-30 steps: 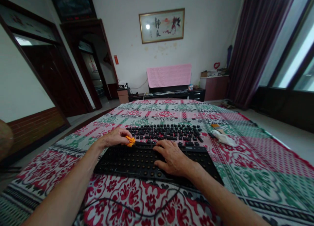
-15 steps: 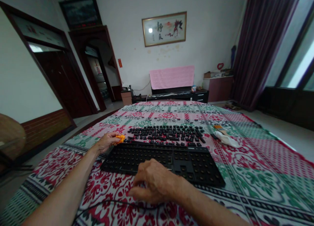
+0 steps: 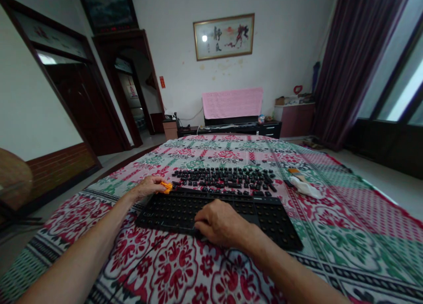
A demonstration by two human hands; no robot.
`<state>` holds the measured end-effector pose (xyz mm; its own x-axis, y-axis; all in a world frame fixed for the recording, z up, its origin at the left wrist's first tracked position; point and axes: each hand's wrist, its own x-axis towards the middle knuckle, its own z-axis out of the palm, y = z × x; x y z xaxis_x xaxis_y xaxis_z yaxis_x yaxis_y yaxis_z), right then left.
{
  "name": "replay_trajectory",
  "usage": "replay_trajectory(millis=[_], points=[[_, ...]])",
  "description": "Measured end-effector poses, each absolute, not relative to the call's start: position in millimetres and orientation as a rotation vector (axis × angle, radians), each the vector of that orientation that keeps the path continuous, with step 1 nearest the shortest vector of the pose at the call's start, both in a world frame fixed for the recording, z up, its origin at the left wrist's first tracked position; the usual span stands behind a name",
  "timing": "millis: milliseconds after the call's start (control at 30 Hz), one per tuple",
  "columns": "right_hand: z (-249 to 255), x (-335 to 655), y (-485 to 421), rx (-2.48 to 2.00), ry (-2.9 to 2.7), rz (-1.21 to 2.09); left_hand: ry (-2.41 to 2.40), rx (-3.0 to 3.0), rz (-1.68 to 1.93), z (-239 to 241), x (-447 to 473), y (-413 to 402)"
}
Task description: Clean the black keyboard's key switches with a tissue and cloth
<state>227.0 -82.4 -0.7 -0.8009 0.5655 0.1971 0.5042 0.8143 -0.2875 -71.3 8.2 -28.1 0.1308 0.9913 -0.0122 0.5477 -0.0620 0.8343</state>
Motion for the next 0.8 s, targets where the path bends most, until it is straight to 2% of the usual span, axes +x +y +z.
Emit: replay_trajectory(millis=[200, 400, 500, 600, 800], points=[[7.2, 262.9, -53.4, -1.032, -2.584, 0.342, 1.515, 1.696, 0.834, -27.7, -70.2, 5.1], [10.3, 292.6, -31.6, -1.552, -2.372, -0.160, 1.473, 1.744, 0.836, -28.5, -70.0, 3.7], [11.2, 277.9, -44.6, -1.431, -2.506, -0.279, 1.534, 1.783, 0.811, -30.0, -69.5, 5.3], [10.1, 247.9, -68.1, -1.118, -2.705, -0.292, 1.569, 1.806, 0.803, -31.7, -69.9, 6.6], [-1.5, 213.2, -96.2, -0.717, -2.929, -0.056, 1.517, 1.800, 0.810, -29.0, -68.8, 4.4]])
